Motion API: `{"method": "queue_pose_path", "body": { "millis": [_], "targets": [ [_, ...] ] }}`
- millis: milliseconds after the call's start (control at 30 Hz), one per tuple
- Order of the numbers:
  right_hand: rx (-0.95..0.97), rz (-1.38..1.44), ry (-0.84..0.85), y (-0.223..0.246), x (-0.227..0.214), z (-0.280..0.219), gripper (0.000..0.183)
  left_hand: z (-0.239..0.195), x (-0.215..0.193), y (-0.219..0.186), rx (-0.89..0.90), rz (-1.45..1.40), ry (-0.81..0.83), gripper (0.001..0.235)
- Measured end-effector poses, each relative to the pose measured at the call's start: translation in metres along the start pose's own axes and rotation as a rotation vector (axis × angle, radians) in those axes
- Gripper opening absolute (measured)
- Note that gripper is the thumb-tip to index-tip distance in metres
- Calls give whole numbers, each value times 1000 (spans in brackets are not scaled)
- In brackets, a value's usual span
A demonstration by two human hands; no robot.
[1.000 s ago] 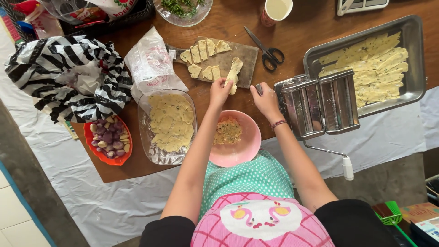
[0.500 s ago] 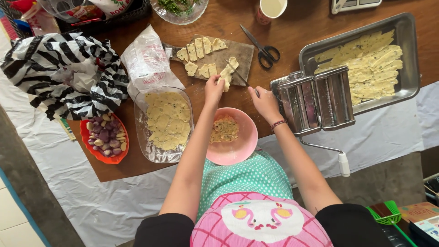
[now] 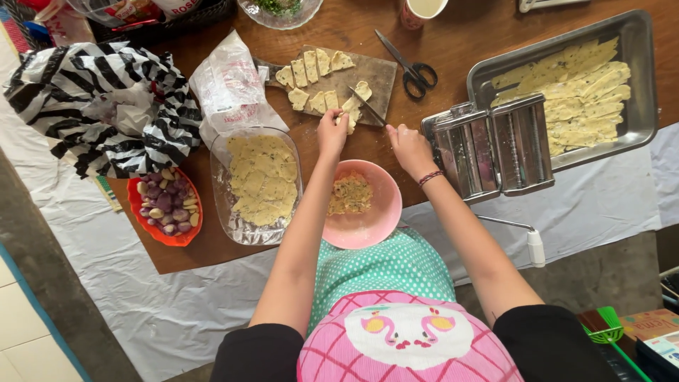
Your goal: Breaking dough into small pieces and using a manual pasta roller to flatten dough sheets on a wooden table.
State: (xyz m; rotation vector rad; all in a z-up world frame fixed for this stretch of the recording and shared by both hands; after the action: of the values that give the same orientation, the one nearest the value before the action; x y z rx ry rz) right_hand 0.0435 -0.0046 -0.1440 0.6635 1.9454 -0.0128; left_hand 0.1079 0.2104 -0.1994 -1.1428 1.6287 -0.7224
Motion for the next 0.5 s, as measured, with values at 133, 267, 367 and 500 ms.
{"method": "queue_pose_path", "body": {
  "millis": [133,267,367,500],
  "targets": [
    [-16,-43,-15,11,-2,5,60,2,1,7,0,-34,2,33],
    [-24,-59,-26,21,-4,-2,58,3,4,15,9,-113,-11,33],
    [-7,-39,-23,11,-2,-10,56,7,4,18,16,-97,-30,30],
    [72,12,24,-14,0,-34,55,1,-4,17,2,7,-90,46]
  ]
}}
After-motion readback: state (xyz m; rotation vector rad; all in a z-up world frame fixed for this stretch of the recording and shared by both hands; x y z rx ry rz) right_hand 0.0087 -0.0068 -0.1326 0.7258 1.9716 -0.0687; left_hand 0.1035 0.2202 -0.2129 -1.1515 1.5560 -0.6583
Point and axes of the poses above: each hand's wrist, its own z-axis towards the middle knuckle, its own x-axis out of the palm, y = z × x, the point moved 5 cm from there along z, towards the middle knuckle, and after that the axes turned 11 degrees about x, right-handed, at the moved point
